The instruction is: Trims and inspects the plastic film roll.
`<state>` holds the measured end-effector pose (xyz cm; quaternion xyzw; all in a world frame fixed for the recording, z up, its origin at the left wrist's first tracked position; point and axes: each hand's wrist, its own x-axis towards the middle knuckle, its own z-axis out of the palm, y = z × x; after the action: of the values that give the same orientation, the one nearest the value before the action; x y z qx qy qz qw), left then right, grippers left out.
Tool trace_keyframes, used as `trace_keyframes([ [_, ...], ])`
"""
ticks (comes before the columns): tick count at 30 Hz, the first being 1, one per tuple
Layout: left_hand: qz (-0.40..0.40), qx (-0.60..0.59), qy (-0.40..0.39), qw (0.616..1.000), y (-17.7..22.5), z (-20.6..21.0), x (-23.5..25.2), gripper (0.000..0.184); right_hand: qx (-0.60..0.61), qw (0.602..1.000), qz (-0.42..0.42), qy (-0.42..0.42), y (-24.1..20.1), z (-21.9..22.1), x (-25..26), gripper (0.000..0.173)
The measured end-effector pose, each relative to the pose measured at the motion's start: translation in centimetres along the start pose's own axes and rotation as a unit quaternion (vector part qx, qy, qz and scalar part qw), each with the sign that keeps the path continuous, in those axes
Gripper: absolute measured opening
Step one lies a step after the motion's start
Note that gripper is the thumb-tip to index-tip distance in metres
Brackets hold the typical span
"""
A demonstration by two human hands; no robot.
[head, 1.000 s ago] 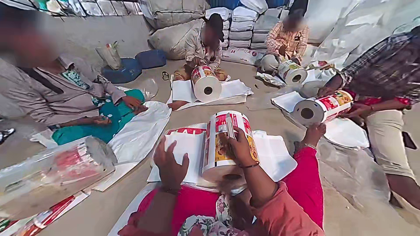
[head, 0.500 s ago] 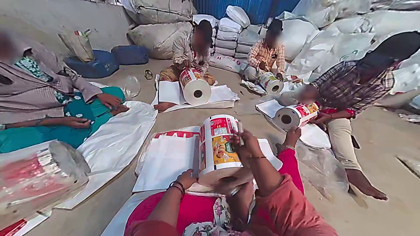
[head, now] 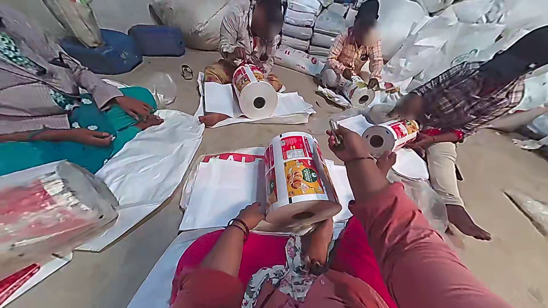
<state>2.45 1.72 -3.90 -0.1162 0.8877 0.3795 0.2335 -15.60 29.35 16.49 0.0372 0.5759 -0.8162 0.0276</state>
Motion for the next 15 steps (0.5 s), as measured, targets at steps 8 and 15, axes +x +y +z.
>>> trace_keyframes([
  [8, 0.111, -0.003, -0.015, 0.994, 0.8, -0.4, -2.8, 0.067, -0.151, 0.98, -0.095, -0.091, 10.0, 1.0, -7.2, 0.06],
  [15, 0.083, 0.035, -0.021, 0.996, 1.3, -0.3, -2.0, 0.066, -0.25, 0.951, -0.108, -0.144, 9.7, 0.9, -7.2, 0.045],
])
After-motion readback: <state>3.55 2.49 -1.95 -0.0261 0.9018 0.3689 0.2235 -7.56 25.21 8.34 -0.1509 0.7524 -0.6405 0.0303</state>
